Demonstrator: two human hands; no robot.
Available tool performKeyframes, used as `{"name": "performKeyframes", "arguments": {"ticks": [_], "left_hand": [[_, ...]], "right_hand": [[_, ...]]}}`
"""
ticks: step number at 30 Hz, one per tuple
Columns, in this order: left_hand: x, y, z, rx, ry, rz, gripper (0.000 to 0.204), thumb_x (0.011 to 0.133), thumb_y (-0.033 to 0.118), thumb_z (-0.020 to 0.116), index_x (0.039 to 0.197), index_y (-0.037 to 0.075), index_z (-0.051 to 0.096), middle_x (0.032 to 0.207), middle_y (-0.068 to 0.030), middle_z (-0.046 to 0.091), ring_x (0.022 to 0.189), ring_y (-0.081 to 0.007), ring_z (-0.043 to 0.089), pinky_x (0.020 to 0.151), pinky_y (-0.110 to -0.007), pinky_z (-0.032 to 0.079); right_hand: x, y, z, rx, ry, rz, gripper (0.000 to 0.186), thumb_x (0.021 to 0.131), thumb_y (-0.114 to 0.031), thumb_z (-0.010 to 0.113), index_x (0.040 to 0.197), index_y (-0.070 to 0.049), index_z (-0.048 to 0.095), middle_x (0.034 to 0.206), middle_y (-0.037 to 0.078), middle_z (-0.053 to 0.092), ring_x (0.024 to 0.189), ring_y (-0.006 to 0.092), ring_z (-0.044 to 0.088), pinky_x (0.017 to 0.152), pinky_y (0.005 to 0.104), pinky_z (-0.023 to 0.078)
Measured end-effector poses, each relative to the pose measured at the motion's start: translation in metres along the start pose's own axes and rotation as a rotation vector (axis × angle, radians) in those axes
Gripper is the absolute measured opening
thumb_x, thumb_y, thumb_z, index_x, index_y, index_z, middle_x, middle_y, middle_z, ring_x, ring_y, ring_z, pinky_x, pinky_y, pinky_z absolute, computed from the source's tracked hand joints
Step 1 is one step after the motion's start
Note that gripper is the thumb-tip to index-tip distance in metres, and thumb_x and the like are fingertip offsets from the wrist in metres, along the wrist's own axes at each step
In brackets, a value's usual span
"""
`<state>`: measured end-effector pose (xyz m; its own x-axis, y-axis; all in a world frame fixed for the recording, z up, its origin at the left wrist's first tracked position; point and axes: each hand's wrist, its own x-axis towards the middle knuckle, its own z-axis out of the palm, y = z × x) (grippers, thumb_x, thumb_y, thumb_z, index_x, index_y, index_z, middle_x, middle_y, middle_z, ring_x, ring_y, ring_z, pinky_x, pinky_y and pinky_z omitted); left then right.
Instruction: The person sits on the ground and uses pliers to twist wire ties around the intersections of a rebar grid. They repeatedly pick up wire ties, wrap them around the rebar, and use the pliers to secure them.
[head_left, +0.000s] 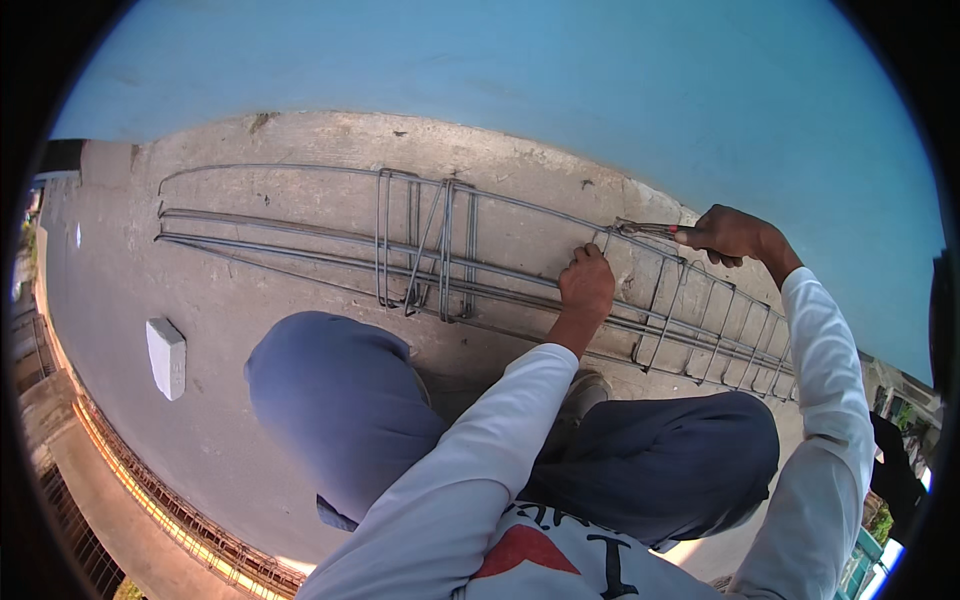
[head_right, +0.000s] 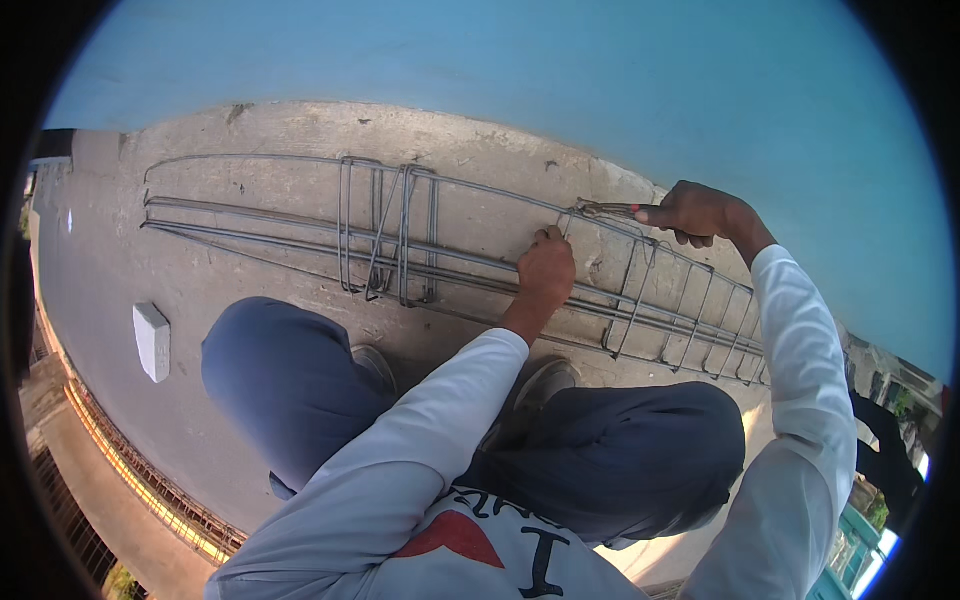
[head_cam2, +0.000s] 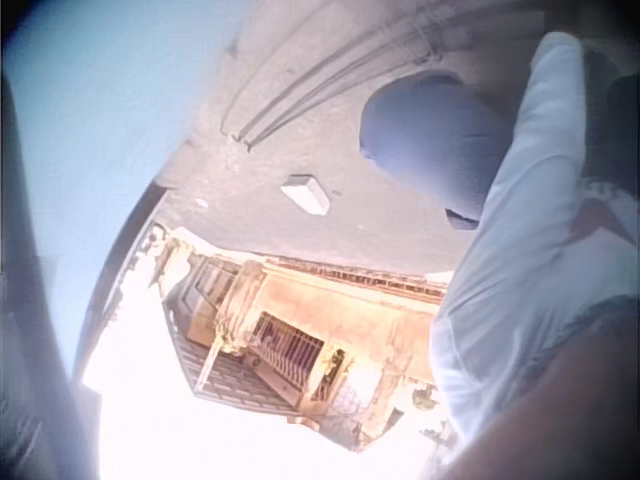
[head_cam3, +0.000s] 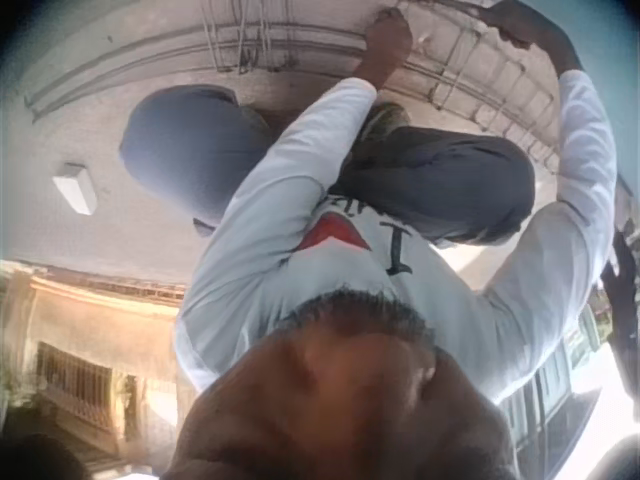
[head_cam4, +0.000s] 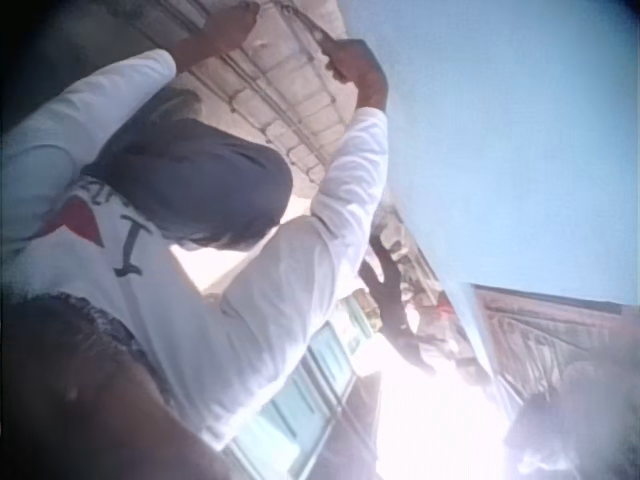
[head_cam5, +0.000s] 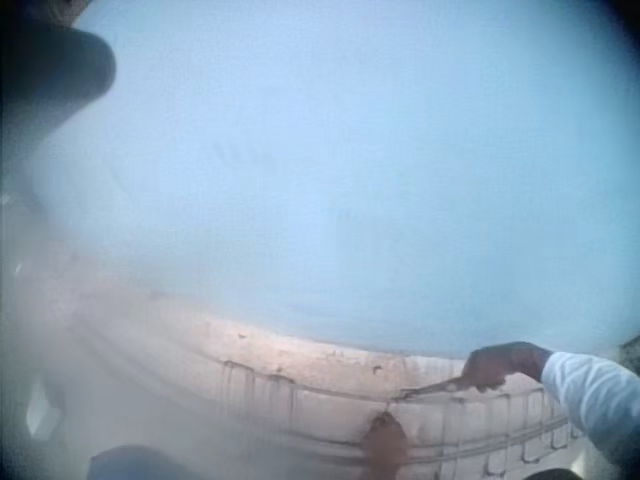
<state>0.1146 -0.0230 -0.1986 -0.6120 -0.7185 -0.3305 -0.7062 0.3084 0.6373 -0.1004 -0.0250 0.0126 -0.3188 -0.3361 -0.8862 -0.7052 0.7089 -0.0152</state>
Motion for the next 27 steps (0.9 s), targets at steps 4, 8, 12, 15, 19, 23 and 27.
{"name": "performKeyframes", "arguments": {"ticks": [4,8,12,15,19,23,27], "left_hand": [[-0.007,0.000,-0.008,0.057,-0.056,0.016,0.025,0.097,0.015,0.055,0.118,0.002,0.055,0.111,-0.0225,0.064,0.100,-0.0387,0.070,0.084,-0.048,0.058],[-0.011,-0.005,-0.007,0.080,-0.051,0.020,0.024,0.097,0.015,0.053,0.118,0.003,0.056,0.112,-0.0208,0.064,0.100,-0.0382,0.070,0.090,-0.050,0.053],[-0.012,-0.008,-0.006,0.133,0.007,0.026,0.023,0.099,0.018,0.050,0.116,0.005,0.059,0.109,-0.0177,0.066,0.099,-0.0353,0.069,0.095,-0.050,0.045],[-0.012,-0.005,-0.005,0.157,0.013,0.013,0.023,0.100,0.020,0.049,0.115,0.006,0.060,0.107,-0.0162,0.067,0.099,-0.0335,0.069,0.095,-0.049,0.043],[-0.010,-0.005,-0.004,0.155,0.021,0.009,0.022,0.100,0.021,0.050,0.113,0.006,0.061,0.107,-0.0149,0.067,0.099,-0.0326,0.069,0.095,-0.049,0.043],[-0.010,-0.006,-0.002,0.152,0.037,0.016,0.022,0.100,0.021,0.051,0.113,0.007,0.061,0.106,-0.0139,0.067,0.099,-0.0321,0.069,0.095,-0.050,0.043],[-0.011,-0.007,-0.003,0.128,0.029,0.014,0.022,0.099,0.021,0.051,0.112,0.007,0.061,0.106,-0.0131,0.067,0.098,-0.0317,0.069,0.095,-0.050,0.043]], "right_hand": [[-0.001,0.006,0.010,-0.017,0.029,-0.034,0.077,0.088,-0.076,0.061,0.083,0.001,0.069,0.060,0.008,0.060,0.047,0.0178,0.058,0.043,0.0339,0.045],[0.000,-0.003,0.005,-0.153,0.056,-0.022,0.083,0.089,-0.078,0.055,0.085,0.003,0.070,0.066,0.011,0.066,0.050,0.0196,0.062,0.046,0.0355,0.050],[0.001,-0.022,0.001,-0.208,0.018,0.016,0.078,0.096,-0.071,0.051,0.081,0.003,0.070,0.069,0.014,0.068,0.048,0.0215,0.062,0.048,0.0356,0.052],[-0.007,-0.034,-0.008,-0.060,-0.085,0.053,0.072,0.099,-0.066,0.051,0.087,0.002,0.071,0.064,0.015,0.066,0.045,0.0221,0.062,0.044,0.0345,0.051],[-0.001,-0.018,-0.008,0.293,-0.258,0.117,0.065,0.101,-0.059,0.053,0.100,0.004,0.067,0.066,0.020,0.066,0.050,0.0257,0.067,0.044,0.0383,0.055],[-0.002,-0.022,-0.009,0.204,-0.278,0.052,0.064,0.103,-0.057,0.051,0.115,0.005,0.061,0.073,0.022,0.069,0.056,0.0285,0.069,0.048,0.0388,0.057],[0.010,-0.023,-0.005,-0.004,-0.239,0.151,0.054,0.099,-0.049,0.064,0.133,-0.007,0.058,0.085,0.018,0.073,0.066,0.0267,0.073,0.060,0.0389,0.060]]}}
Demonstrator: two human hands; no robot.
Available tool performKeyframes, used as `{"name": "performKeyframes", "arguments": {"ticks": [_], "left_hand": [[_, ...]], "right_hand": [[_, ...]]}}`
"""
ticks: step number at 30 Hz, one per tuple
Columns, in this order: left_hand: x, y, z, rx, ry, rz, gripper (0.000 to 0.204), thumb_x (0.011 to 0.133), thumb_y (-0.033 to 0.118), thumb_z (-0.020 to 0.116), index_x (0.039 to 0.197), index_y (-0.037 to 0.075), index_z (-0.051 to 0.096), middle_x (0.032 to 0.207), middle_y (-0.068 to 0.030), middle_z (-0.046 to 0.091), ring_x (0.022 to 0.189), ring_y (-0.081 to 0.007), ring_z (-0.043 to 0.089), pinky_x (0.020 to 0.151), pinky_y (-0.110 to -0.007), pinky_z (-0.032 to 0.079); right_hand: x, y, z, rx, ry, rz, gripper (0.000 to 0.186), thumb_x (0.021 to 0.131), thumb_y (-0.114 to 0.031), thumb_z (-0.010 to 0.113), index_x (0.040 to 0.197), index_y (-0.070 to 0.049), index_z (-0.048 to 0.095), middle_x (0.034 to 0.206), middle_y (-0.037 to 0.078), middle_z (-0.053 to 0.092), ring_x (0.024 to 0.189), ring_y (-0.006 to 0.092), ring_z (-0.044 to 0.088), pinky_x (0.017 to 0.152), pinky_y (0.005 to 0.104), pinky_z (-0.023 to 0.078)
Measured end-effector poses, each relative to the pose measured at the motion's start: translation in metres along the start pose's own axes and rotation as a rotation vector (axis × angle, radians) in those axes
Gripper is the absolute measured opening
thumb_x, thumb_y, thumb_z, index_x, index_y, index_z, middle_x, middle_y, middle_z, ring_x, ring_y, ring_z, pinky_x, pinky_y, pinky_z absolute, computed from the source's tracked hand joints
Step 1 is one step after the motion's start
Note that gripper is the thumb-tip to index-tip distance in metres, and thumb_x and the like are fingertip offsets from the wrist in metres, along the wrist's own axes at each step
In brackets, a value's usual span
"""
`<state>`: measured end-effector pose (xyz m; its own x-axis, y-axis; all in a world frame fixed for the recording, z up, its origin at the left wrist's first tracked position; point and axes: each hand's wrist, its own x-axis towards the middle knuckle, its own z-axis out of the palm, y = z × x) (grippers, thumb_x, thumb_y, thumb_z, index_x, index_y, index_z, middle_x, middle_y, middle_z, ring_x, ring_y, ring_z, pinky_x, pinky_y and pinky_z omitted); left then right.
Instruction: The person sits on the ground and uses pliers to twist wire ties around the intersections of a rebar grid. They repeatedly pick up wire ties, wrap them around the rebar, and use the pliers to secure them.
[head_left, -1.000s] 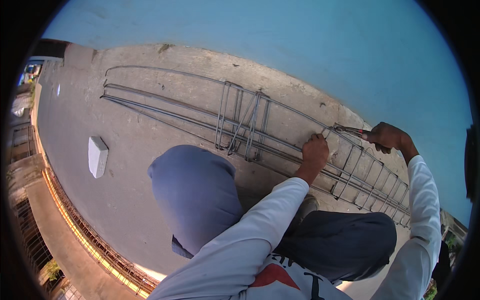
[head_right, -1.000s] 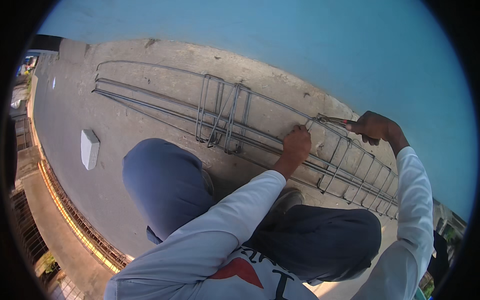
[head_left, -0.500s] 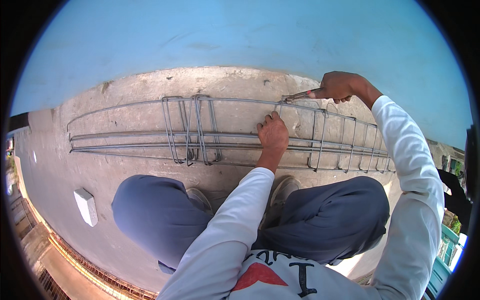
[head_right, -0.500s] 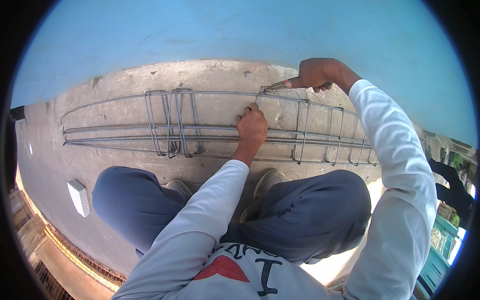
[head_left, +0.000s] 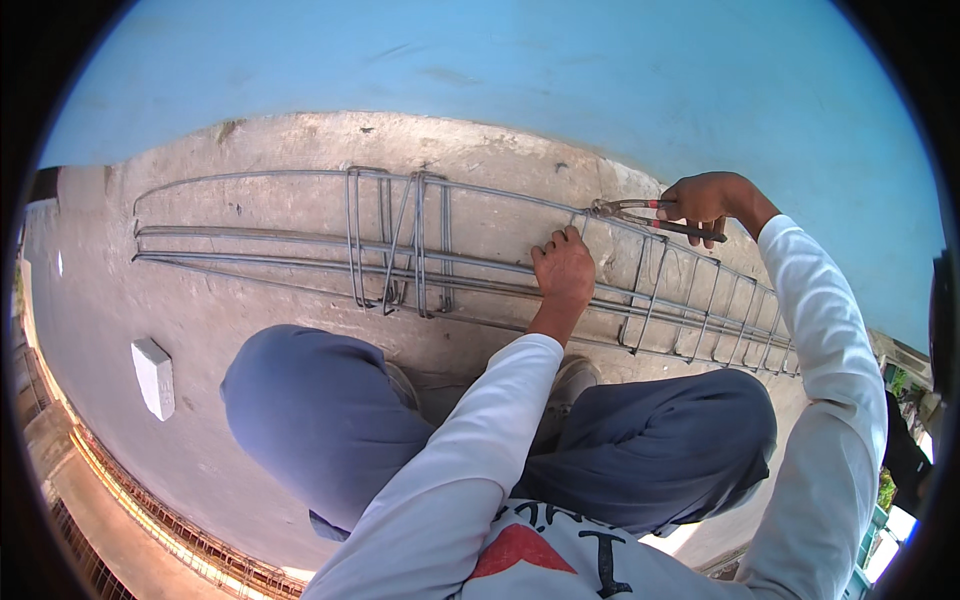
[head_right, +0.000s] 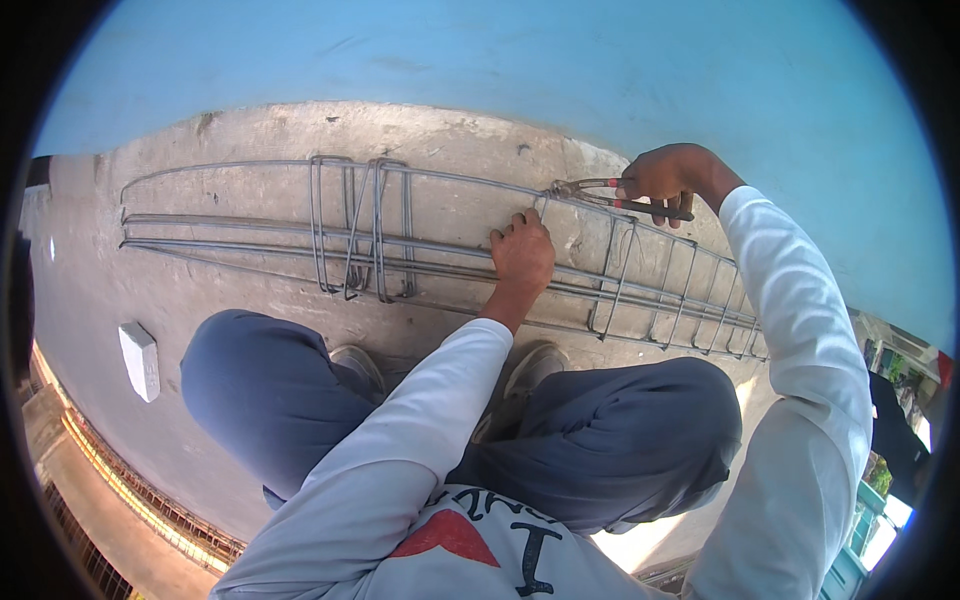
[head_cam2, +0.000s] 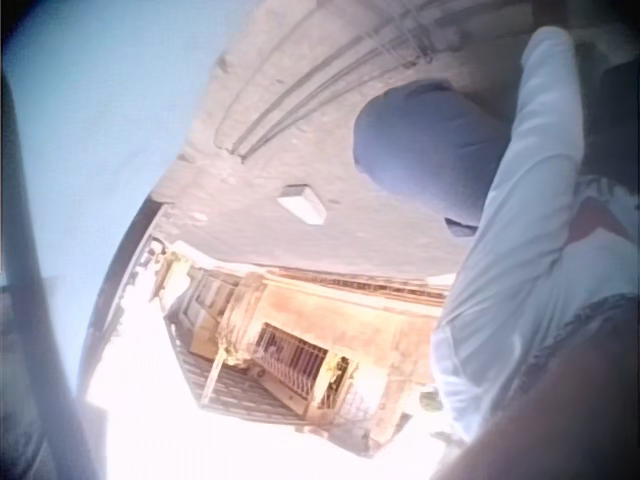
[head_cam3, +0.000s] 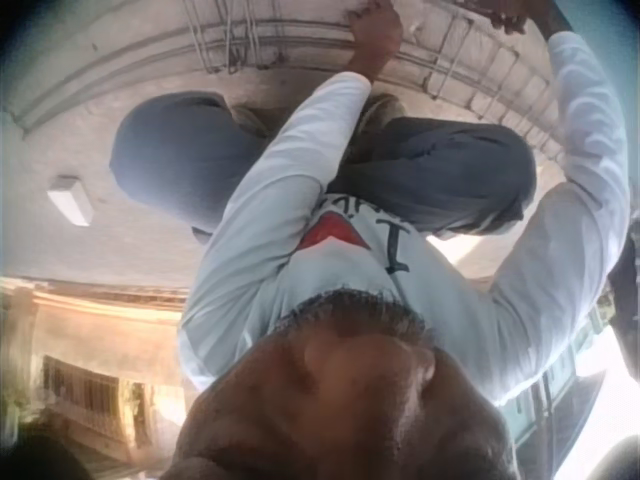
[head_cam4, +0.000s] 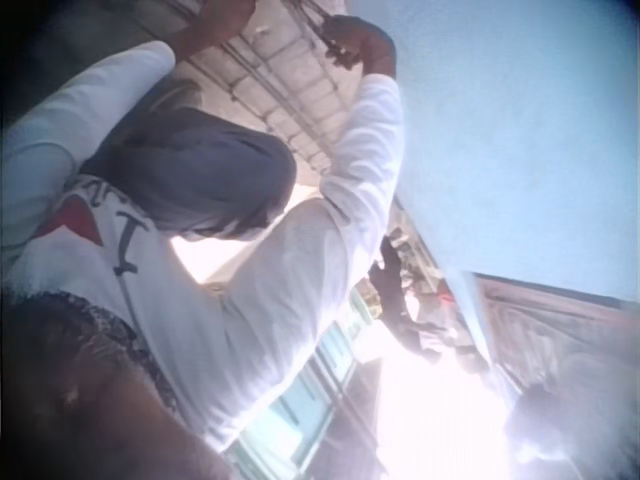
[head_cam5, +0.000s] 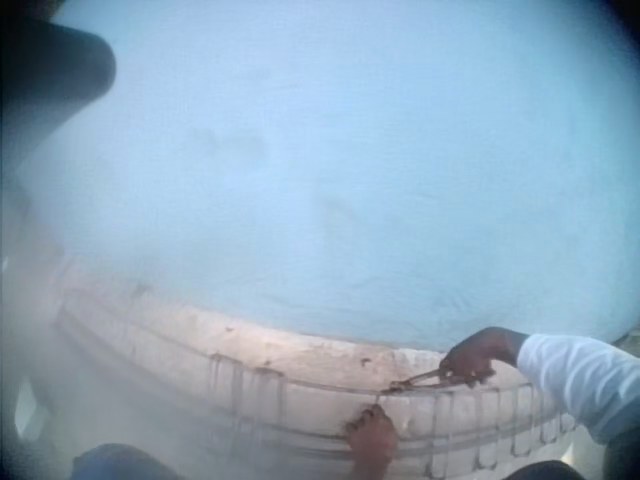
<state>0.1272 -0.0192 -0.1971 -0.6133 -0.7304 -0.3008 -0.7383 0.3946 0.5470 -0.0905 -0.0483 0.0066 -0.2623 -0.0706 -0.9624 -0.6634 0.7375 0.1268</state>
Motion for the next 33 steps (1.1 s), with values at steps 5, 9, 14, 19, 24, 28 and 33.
{"name": "performKeyframes", "arguments": {"ticks": [5,9,14,19,24,28,33], "left_hand": [[-0.002,0.001,0.001,0.038,0.062,0.018,0.019,0.098,0.020,0.053,0.109,0.008,0.061,0.106,-0.0123,0.066,0.095,-0.0313,0.069,0.092,-0.049,0.043],[-0.001,-0.002,0.004,0.022,0.069,0.013,0.016,0.097,0.019,0.054,0.106,0.008,0.062,0.104,-0.0122,0.066,0.093,-0.0307,0.069,0.089,-0.049,0.043],[-0.002,0.002,0.004,0.024,0.103,0.028,0.015,0.096,0.018,0.055,0.104,0.008,0.062,0.099,-0.0116,0.067,0.089,-0.0302,0.070,0.088,-0.048,0.044],[-0.002,0.000,0.004,0.024,0.123,0.031,0.014,0.095,0.018,0.055,0.104,0.009,0.062,0.099,-0.0113,0.067,0.087,-0.0304,0.070,0.088,-0.049,0.044],[-0.001,-0.001,0.005,0.031,0.100,0.013,0.016,0.095,0.019,0.055,0.106,0.008,0.061,0.100,-0.0113,0.068,0.091,-0.0311,0.070,0.091,-0.050,0.042],[0.000,-0.002,0.000,-0.030,0.056,0.017,0.022,0.097,0.023,0.055,0.111,0.006,0.060,0.105,-0.0125,0.066,0.100,-0.0321,0.067,0.093,-0.050,0.041],[-0.005,0.004,-0.047,-0.173,0.222,0.138,0.039,0.098,0.035,0.061,0.120,0.003,0.058,0.115,-0.0147,0.065,0.122,-0.0299,0.055,0.105,-0.052,0.033]], "right_hand": [[-0.004,-0.005,0.022,-0.592,0.410,-0.177,0.051,0.086,-0.024,0.079,0.129,-0.009,0.056,0.083,0.011,0.071,0.072,0.0250,0.073,0.063,0.0407,0.057],[-0.014,-0.010,0.044,-1.083,0.754,-0.229,0.048,0.093,-0.021,0.069,0.135,-0.009,0.051,0.100,0.006,0.068,0.095,0.0232,0.070,0.081,0.0401,0.055],[-0.016,0.000,0.045,-1.455,1.045,-0.343,0.039,0.102,-0.027,0.055,0.134,-0.006,0.052,0.120,0.006,0.060,0.110,0.0205,0.059,0.099,0.0415,0.046],[-0.014,-0.004,0.034,-1.547,1.142,-0.421,0.038,0.102,-0.030,0.053,0.130,-0.003,0.057,0.108,0.006,0.063,0.103,0.0200,0.060,0.094,0.0367,0.046],[-0.010,0.001,0.032,-1.252,0.870,-0.352,0.039,0.095,-0.037,0.065,0.116,-0.004,0.062,0.096,0.007,0.067,0.089,0.0216,0.067,0.079,0.0345,0.051],[-0.009,-0.003,0.030,-1.203,0.932,-0.431,0.045,0.086,-0.042,0.076,0.109,-0.006,0.063,0.093,0.006,0.066,0.086,0.0213,0.067,0.075,0.0344,0.051],[-0.004,0.011,0.027,-1.240,0.999,-0.451,0.043,0.087,-0.042,0.074,0.111,-0.009,0.062,0.094,0.004,0.065,0.092,0.0205,0.066,0.082,0.0348,0.049]]}}
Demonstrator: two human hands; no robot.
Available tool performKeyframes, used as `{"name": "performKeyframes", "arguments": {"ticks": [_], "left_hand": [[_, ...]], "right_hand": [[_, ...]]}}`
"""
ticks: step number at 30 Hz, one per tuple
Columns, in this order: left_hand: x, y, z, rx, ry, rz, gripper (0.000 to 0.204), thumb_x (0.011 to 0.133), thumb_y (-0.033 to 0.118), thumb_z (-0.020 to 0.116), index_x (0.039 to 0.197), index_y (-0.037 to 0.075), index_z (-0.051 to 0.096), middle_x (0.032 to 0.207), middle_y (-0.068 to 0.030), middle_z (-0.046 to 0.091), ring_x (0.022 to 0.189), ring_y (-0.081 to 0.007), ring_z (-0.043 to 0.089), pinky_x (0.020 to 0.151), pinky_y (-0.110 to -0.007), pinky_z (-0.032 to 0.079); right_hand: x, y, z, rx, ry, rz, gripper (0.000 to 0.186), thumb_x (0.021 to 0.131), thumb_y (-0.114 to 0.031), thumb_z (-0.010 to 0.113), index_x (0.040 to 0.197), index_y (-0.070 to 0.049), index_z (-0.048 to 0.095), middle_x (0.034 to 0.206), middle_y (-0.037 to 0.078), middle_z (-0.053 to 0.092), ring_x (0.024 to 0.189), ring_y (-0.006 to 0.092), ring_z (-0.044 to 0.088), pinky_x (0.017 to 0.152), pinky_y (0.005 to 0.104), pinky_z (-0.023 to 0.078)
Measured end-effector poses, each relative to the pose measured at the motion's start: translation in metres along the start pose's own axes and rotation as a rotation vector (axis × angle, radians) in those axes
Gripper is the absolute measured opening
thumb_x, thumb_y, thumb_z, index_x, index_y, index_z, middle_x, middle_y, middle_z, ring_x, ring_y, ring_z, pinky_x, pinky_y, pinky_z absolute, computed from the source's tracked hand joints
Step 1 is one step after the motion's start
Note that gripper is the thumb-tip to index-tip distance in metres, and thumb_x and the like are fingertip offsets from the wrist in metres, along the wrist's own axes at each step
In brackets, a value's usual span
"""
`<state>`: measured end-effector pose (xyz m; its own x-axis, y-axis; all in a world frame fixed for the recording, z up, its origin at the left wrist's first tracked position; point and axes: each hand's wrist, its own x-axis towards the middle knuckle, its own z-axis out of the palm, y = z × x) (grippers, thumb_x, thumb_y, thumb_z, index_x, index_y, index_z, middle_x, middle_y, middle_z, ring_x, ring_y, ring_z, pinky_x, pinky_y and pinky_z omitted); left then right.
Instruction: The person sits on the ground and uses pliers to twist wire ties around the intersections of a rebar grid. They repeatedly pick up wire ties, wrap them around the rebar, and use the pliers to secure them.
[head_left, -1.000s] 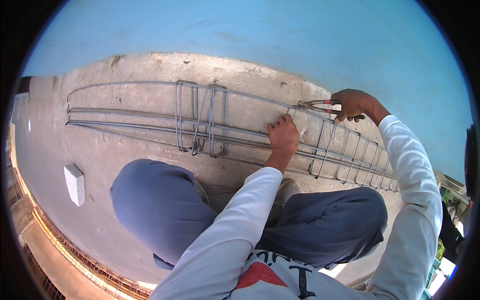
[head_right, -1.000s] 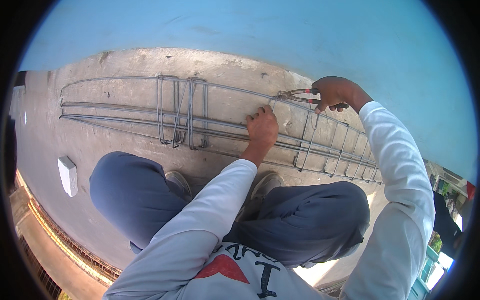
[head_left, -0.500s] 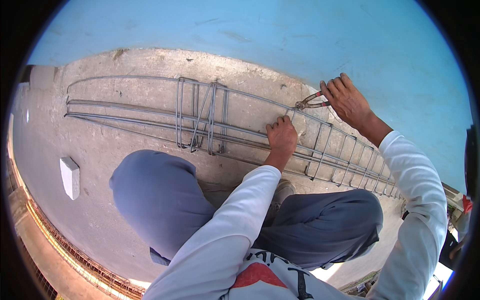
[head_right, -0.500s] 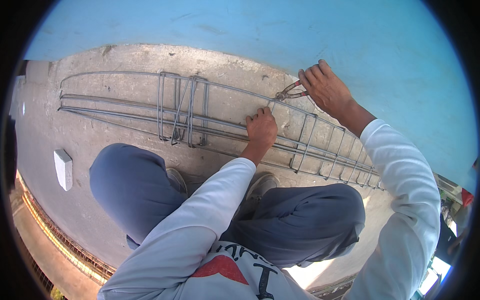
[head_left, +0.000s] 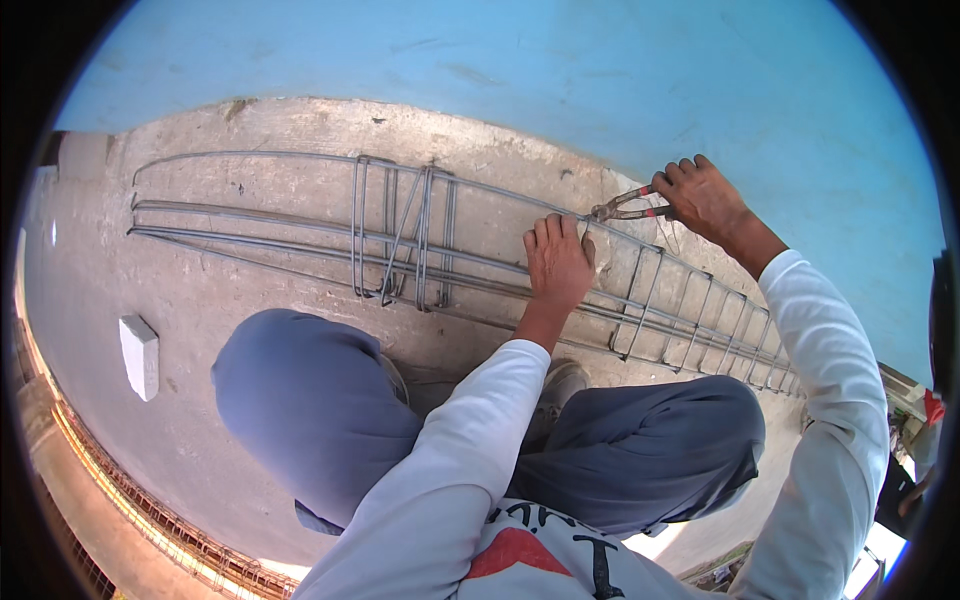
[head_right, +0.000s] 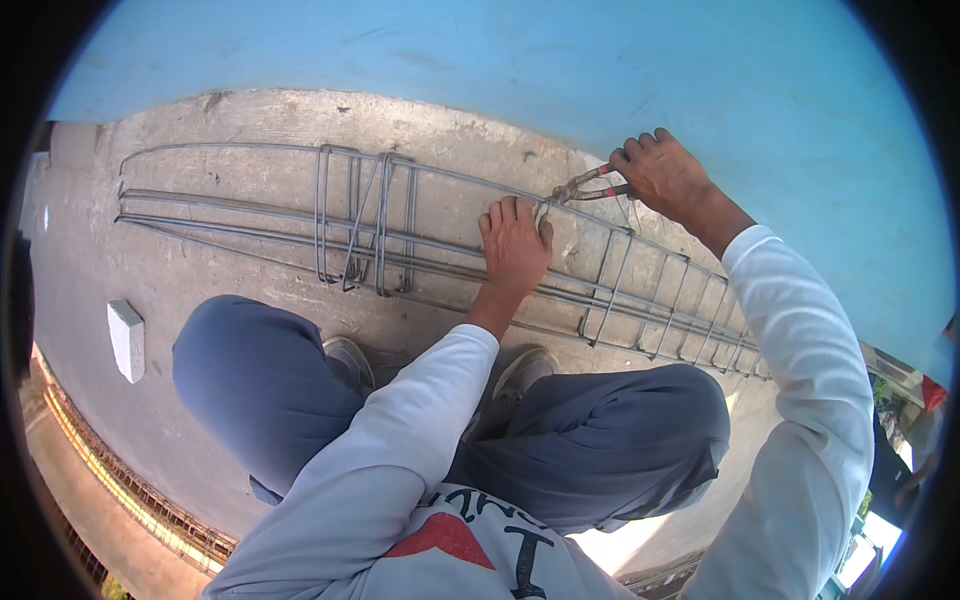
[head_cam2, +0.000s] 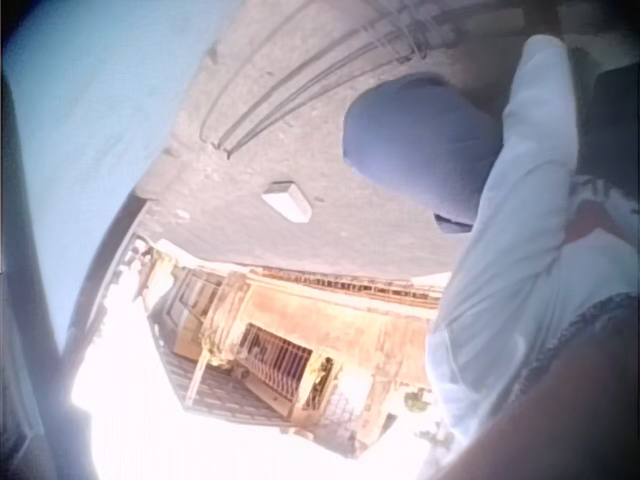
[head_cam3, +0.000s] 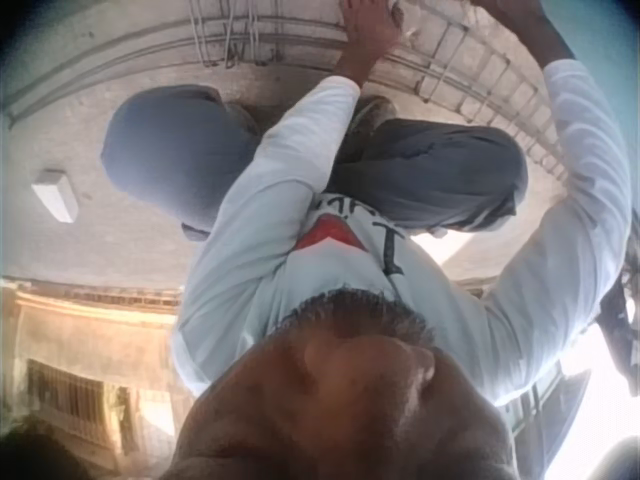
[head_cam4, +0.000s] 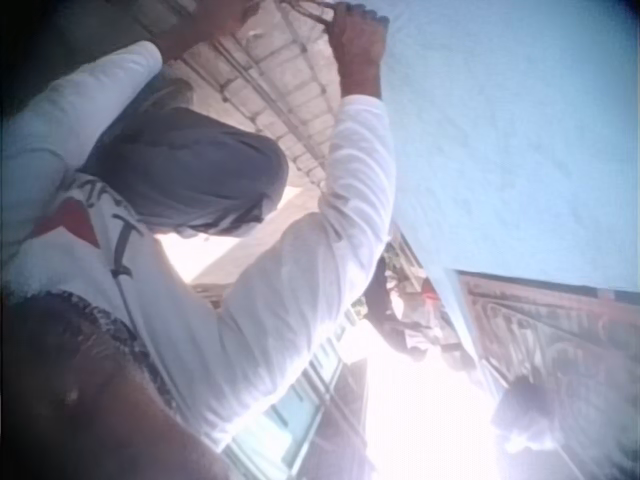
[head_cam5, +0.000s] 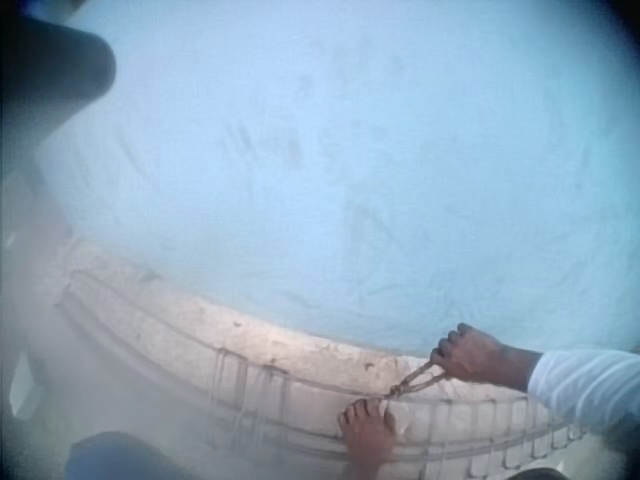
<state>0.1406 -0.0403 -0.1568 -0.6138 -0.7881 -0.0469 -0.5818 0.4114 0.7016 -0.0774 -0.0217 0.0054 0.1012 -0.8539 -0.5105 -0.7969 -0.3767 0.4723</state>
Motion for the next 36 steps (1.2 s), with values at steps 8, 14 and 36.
{"name": "performKeyframes", "arguments": {"ticks": [8,14,36], "left_hand": [[0.061,-0.022,-0.023,0.224,-0.438,0.077,0.056,0.094,0.050,0.067,0.127,0.005,0.064,0.131,-0.0121,0.063,0.135,-0.0287,0.044,0.120,-0.063,0.007],[0.055,-0.020,-0.017,0.204,-0.396,0.063,0.054,0.094,0.050,0.067,0.125,0.006,0.066,0.129,-0.0102,0.064,0.133,-0.0282,0.046,0.120,-0.063,0.006],[0.050,0.054,0.031,-0.227,-0.216,0.280,0.042,0.080,0.011,0.078,0.115,0.006,0.056,0.112,-0.0157,0.065,0.115,-0.0327,0.059,0.106,-0.047,0.041]], "right_hand": [[0.018,0.010,-0.014,-0.002,-0.025,-0.055,0.036,0.091,-0.041,0.070,0.112,-0.012,0.065,0.094,0.004,0.066,0.093,0.0210,0.067,0.084,0.0358,0.049],[0.017,0.015,-0.019,0.309,-0.199,0.106,0.032,0.087,-0.037,0.077,0.106,-0.012,0.074,0.096,0.009,0.073,0.094,0.0281,0.071,0.083,0.0411,0.054],[-0.004,0.005,-0.022,1.600,-0.923,0.634,0.051,0.102,-0.053,0.058,0.091,-0.003,0.064,0.066,0.006,0.062,0.046,0.0184,0.057,0.042,0.0336,0.046]]}}
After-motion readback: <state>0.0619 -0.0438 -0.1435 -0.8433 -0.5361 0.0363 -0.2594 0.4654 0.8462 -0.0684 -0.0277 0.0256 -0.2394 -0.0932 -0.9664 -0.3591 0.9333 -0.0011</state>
